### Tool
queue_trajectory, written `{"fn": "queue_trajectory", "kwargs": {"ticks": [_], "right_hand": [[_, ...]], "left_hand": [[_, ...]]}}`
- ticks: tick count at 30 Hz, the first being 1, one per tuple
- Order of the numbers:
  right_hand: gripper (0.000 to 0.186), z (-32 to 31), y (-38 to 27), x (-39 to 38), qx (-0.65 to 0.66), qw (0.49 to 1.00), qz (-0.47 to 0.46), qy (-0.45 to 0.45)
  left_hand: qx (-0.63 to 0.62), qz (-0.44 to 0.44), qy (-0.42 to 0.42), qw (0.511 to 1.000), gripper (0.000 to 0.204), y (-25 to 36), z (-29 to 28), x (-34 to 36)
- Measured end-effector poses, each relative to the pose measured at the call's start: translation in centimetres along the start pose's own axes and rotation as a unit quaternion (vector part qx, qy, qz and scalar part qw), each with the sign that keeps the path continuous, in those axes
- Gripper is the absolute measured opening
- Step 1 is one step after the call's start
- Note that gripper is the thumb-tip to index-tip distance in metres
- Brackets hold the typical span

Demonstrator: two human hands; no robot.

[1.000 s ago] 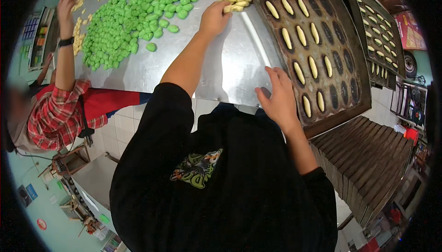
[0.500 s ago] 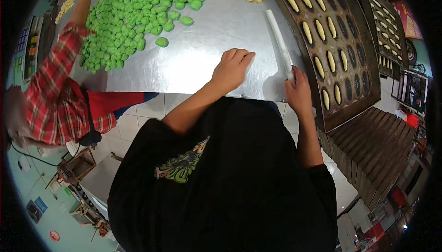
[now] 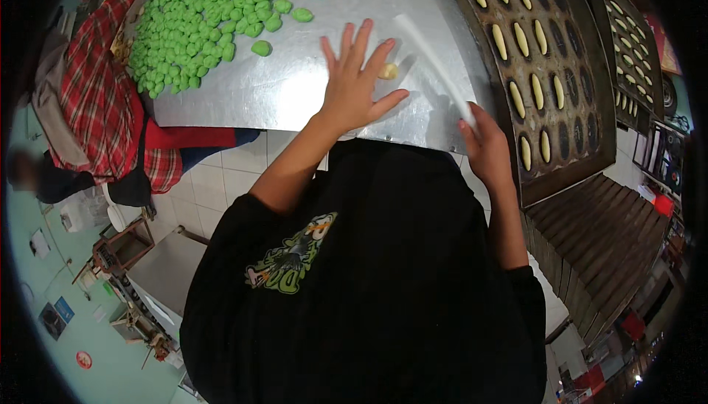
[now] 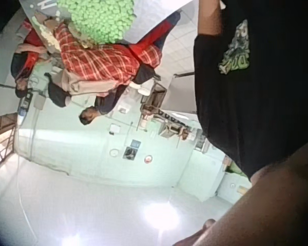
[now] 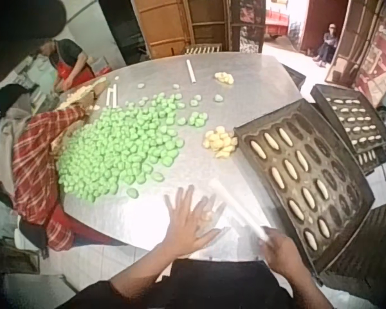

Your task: Shaping bread dough and placing it onto a baking tray in a production kitchen.

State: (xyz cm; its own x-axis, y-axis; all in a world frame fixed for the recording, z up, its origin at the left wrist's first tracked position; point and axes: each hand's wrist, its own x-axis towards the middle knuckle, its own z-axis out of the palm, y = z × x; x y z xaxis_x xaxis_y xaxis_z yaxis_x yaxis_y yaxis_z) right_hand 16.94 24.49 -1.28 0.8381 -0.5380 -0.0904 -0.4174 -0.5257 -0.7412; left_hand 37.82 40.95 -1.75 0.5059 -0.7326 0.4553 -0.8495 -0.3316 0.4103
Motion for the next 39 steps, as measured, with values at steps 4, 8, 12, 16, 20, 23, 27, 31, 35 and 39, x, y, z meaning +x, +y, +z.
{"fn": "queue_trajectory", "kwargs": {"ticks": [4,8,12,16,20,23,27,31,35,39], "right_hand": [[0.033,0.7,-3.9,1.0,-0.2,0.968,-0.061,-0.142],[0.034,3.9,-2.6,3.3,-0.262,0.946,-0.187,0.039],[0.043,6.1,-1.7,5.5,-0.317,0.928,-0.197,0.014],[0.056,7.4,-2.5,7.7,-0.297,0.937,-0.186,-0.002],[0.071,8.1,-1.1,14.9,-0.342,0.927,-0.153,0.016],[0.071,8.0,-0.7,16.6,-0.305,0.934,-0.174,0.068],[0.07,8.4,-1.9,13.1,-0.367,0.909,-0.168,0.104],[0.072,8.4,-2.8,7.9,-0.328,0.932,-0.144,0.059],[0.07,8.9,-2.6,2.8,-0.317,0.938,-0.14,0.014],[0.06,6.5,-2.1,1.2,-0.254,0.957,-0.126,-0.06]], "left_hand": [[0.042,0.047,-0.208,0.976,0.038,-3.6,-0.8,-3.6],[0.02,-0.005,-0.12,0.993,0.035,-2.5,-2.2,-3.1],[0.124,0.03,-0.183,0.975,0.045,-4.4,-0.6,-3.8],[0.044,-0.064,-0.19,0.979,0.054,-4.8,0.2,-2.8],[0.102,-0.071,-0.16,0.979,0.061,-7.9,3.7,2.6],[0.161,-0.057,-0.108,0.979,0.066,-8.3,3.9,3.8],[0.147,-0.059,-0.121,0.98,0.07,-6.7,2.8,1.2],[0.069,-0.079,-0.153,0.983,0.077,-4.7,0.7,-2.8],[0.023,-0.081,-0.177,0.981,0.082,-2.8,-1.0,-6.7],[-0.033,-0.048,-0.238,0.969,0.085,-3.5,-2.6,-8.6]]}}
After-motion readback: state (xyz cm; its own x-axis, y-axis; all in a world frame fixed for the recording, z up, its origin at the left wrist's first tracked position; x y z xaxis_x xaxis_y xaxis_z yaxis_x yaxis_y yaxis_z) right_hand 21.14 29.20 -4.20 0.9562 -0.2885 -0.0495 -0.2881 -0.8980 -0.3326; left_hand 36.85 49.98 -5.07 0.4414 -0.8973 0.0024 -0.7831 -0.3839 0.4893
